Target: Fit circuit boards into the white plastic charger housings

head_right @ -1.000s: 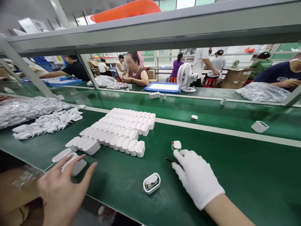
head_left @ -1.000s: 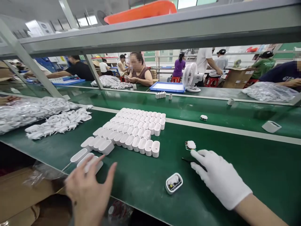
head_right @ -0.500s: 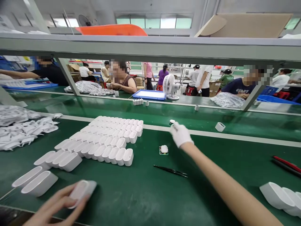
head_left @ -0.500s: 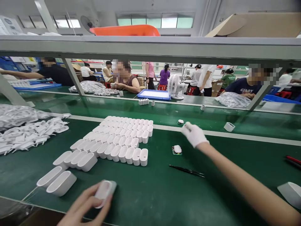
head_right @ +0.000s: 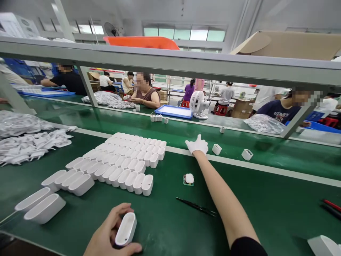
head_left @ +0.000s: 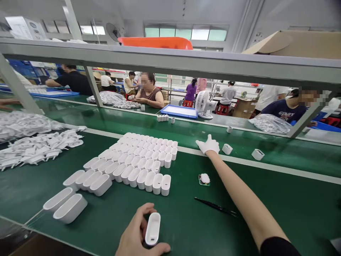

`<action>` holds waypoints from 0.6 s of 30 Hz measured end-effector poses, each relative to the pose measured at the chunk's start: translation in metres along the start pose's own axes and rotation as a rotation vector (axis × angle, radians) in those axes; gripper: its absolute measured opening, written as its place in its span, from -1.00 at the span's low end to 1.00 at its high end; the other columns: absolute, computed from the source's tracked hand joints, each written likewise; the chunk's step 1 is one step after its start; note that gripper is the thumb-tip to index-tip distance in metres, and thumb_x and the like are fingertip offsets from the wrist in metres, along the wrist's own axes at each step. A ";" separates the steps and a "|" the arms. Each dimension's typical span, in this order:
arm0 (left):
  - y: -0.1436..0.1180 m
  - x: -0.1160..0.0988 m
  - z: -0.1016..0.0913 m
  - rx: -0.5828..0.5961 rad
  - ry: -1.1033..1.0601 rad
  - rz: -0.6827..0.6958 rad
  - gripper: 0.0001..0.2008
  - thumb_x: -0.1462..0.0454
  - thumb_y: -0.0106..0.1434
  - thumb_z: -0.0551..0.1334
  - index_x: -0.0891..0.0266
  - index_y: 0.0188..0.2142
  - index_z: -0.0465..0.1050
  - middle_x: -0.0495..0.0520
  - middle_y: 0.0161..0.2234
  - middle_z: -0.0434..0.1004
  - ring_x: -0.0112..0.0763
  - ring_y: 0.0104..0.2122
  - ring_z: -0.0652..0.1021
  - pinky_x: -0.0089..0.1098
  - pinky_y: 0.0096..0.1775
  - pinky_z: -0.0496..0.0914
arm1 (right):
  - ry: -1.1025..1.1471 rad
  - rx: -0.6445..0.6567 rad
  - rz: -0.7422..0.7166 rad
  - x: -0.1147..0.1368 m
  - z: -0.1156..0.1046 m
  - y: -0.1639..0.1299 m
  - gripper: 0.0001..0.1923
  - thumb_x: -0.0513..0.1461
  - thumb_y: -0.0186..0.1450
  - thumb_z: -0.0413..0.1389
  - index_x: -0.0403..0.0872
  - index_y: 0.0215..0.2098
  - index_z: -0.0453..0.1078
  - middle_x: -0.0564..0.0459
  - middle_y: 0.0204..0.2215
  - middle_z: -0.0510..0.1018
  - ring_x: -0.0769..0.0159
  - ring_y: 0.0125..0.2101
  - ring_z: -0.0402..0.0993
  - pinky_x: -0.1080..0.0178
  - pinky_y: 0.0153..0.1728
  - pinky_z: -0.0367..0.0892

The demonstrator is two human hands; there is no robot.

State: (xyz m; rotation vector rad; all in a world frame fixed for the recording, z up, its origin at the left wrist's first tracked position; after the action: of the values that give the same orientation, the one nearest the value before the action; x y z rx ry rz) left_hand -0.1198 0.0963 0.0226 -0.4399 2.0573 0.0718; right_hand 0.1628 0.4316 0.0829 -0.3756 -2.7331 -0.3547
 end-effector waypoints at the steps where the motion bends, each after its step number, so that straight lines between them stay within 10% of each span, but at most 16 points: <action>1: 0.000 0.000 0.000 0.037 -0.027 0.009 -0.26 0.25 -0.22 0.38 0.12 0.03 0.29 0.06 -0.18 0.45 -0.43 -0.55 0.34 -0.44 -0.51 0.28 | 0.018 0.058 0.011 0.007 0.010 0.002 -0.11 0.11 0.04 0.15 -0.11 0.23 0.08 -0.24 -0.05 0.42 -0.08 -0.02 0.34 0.03 -0.10 0.29; 10: -0.007 -0.009 -0.001 0.141 -0.037 0.139 -0.45 0.25 -0.08 0.42 0.07 -0.04 0.44 0.01 -0.28 0.41 -0.48 -0.53 0.28 -0.47 -0.47 0.25 | 0.119 0.239 -0.139 0.019 0.007 -0.018 -0.68 -0.13 0.06 0.18 -0.16 -0.27 0.50 -0.16 -0.24 0.58 0.00 -0.14 0.48 0.18 -0.14 0.34; 18: -0.018 -0.035 0.009 -0.063 0.284 0.210 -0.72 0.08 0.01 0.40 0.15 -0.42 0.39 -0.01 -0.34 0.34 -0.28 -0.35 0.46 -0.43 -0.45 0.30 | 0.549 0.441 -0.815 0.032 -0.072 -0.224 -0.63 -0.32 0.13 0.11 0.06 -0.08 0.43 0.05 -0.17 0.52 0.24 -0.22 0.50 0.19 -0.19 0.44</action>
State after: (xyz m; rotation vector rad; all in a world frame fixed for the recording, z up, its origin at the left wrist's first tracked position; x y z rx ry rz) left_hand -0.0912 0.0915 0.0503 -0.2827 2.3814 0.2119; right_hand 0.0891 0.2088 0.1165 0.8448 -2.1925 -0.0227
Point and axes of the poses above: each hand's wrist, its own y-axis towards the middle knuckle, its own z-axis out of the palm, x = y × z, the point moved 9 cm from there along y, towards the middle knuckle
